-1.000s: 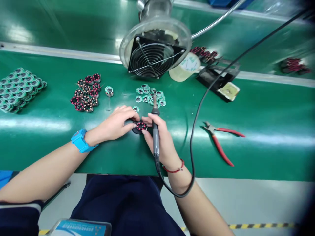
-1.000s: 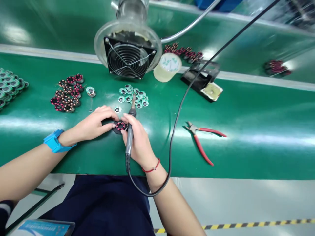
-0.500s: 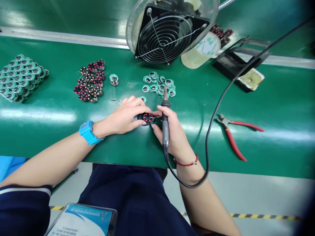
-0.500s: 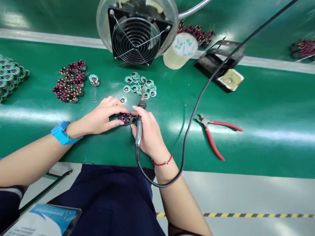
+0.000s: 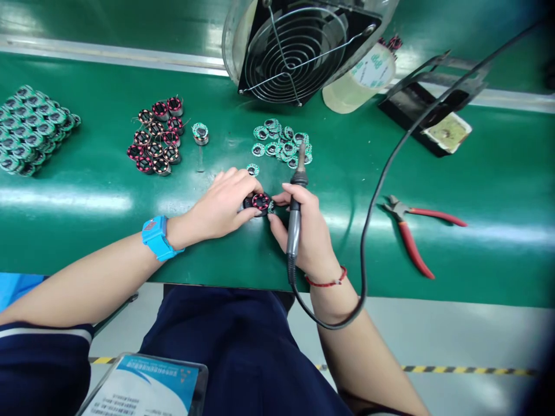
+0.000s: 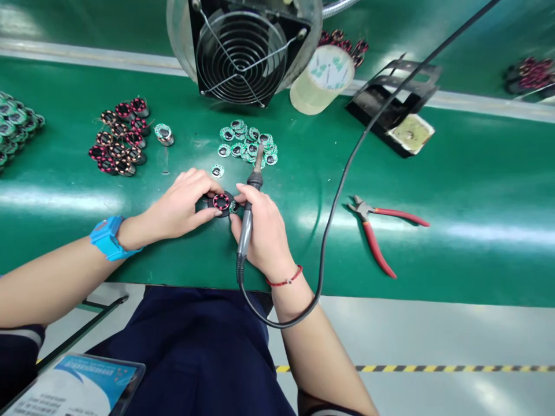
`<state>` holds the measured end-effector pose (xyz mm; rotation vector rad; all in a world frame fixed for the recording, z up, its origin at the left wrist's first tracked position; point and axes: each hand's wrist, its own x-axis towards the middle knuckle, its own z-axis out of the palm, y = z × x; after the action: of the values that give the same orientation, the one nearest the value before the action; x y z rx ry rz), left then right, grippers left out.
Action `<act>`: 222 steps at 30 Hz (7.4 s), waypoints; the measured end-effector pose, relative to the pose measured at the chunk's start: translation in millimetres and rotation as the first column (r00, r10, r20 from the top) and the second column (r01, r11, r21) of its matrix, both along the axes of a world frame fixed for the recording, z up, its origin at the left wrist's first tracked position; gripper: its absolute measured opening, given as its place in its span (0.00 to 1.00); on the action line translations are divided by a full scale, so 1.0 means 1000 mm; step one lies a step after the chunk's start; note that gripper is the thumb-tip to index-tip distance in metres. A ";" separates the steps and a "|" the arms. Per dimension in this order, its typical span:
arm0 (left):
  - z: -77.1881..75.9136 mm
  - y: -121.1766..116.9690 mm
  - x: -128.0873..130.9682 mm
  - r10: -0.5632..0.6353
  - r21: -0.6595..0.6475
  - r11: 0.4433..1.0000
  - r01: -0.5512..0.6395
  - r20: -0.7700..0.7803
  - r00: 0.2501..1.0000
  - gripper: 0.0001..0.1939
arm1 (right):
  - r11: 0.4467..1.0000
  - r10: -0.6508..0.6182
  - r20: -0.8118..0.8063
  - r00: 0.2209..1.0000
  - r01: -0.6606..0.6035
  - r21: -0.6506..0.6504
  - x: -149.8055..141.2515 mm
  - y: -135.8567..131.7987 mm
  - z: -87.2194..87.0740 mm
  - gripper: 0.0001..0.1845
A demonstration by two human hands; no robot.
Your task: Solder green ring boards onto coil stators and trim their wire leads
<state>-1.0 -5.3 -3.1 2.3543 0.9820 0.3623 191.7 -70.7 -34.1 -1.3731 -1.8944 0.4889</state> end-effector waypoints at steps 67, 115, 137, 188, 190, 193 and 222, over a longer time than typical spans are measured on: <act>-0.003 0.015 0.001 0.026 -0.136 0.991 0.019 0.321 0.947 0.04 | 0.994 0.103 -0.047 0.994 -0.102 0.032 -0.006 0.011 0.016 0.32; -0.005 0.016 -0.001 0.104 -0.168 0.984 -0.066 0.230 0.968 0.06 | 0.816 -0.233 -0.494 0.838 0.444 0.370 -0.023 -0.013 0.012 0.11; -0.006 0.017 -0.003 0.076 -0.163 0.986 -0.034 0.258 0.963 0.04 | 0.942 -0.202 -0.440 0.875 0.296 0.157 -0.024 -0.014 0.008 0.22; -0.014 0.305 -0.183 0.738 0.397 0.673 -0.624 -0.317 0.595 0.43 | 0.955 -0.177 0.383 0.906 0.252 -0.155 -0.218 0.321 0.044 0.46; -0.013 0.309 -0.189 0.718 0.413 0.693 -0.590 -0.318 0.620 0.41 | 0.956 -0.173 0.422 0.890 0.255 -0.146 -0.222 0.342 0.032 0.47; -0.012 0.315 -0.195 0.665 0.428 0.738 -0.523 -0.328 0.670 0.37 | 0.982 -0.091 0.476 0.875 0.157 -0.102 -0.226 0.363 0.019 0.41; -0.005 0.332 -0.248 0.637 0.446 0.766 -0.463 -0.424 0.644 0.22 | 0.956 0.274 0.546 0.792 -0.285 -0.066 -0.252 0.348 0.030 0.16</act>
<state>-248.6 326.8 -8.2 2.4115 2.1052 0.0260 -59.9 277.0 -4.2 -1.3137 -2.5930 0.2166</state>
